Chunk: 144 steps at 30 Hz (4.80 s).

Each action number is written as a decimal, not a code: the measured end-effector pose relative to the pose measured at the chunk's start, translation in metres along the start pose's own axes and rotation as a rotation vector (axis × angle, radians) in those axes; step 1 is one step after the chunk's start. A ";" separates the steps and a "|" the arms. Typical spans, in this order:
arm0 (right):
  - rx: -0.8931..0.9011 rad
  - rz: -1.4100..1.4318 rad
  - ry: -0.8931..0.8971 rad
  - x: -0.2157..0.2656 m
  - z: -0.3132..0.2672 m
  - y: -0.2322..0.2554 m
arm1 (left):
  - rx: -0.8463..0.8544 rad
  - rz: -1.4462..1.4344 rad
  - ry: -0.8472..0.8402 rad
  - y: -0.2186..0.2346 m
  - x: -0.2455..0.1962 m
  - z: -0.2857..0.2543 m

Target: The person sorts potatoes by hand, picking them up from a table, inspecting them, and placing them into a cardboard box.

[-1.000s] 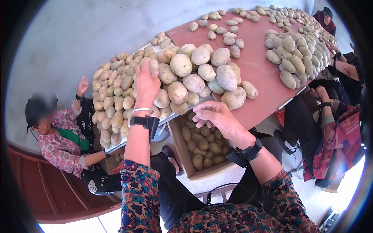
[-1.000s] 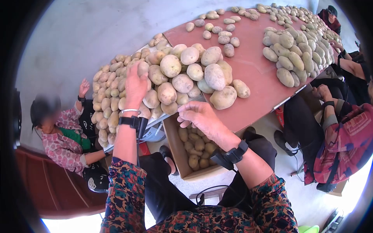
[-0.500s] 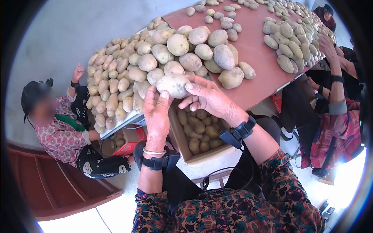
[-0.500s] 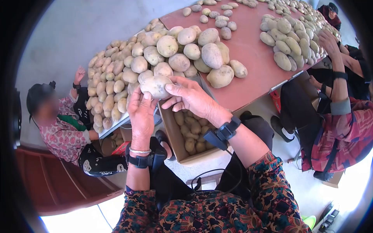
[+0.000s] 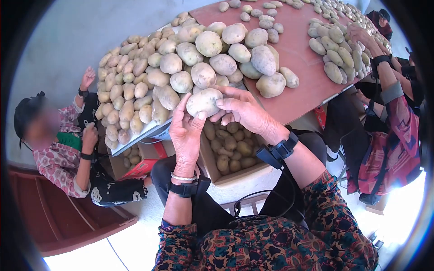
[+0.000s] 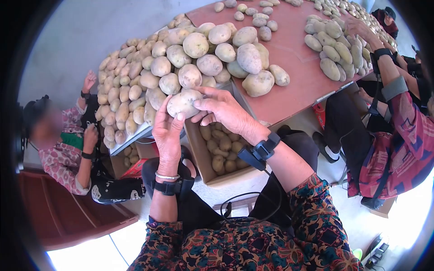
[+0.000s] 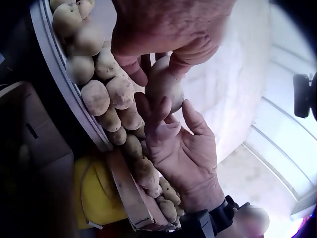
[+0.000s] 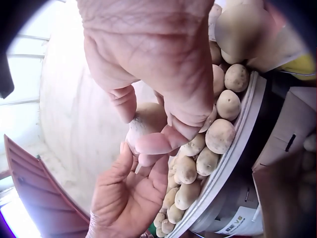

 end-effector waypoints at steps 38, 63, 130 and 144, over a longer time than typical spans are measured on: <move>-0.015 -0.171 0.044 0.004 -0.012 0.007 | -0.045 -0.112 0.014 -0.013 0.019 -0.023; -0.126 -0.231 0.020 0.003 -0.013 0.009 | -0.055 0.373 -0.164 -0.014 0.010 -0.030; -0.062 -0.471 0.087 -0.026 -0.037 0.031 | -0.041 -0.208 0.571 -0.028 0.083 -0.038; -0.248 -0.376 -0.116 -0.030 -0.044 0.055 | 0.297 0.351 0.003 -0.071 0.017 -0.033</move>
Point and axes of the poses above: each hand's wrist, its own z-axis towards the middle knuckle, its own y-axis out of the back of the hand, x = y × z, the point moved 8 cm from there along z, towards the middle knuckle, and after that the axes turned 5 degrees about -y, right-handed, at the moved point
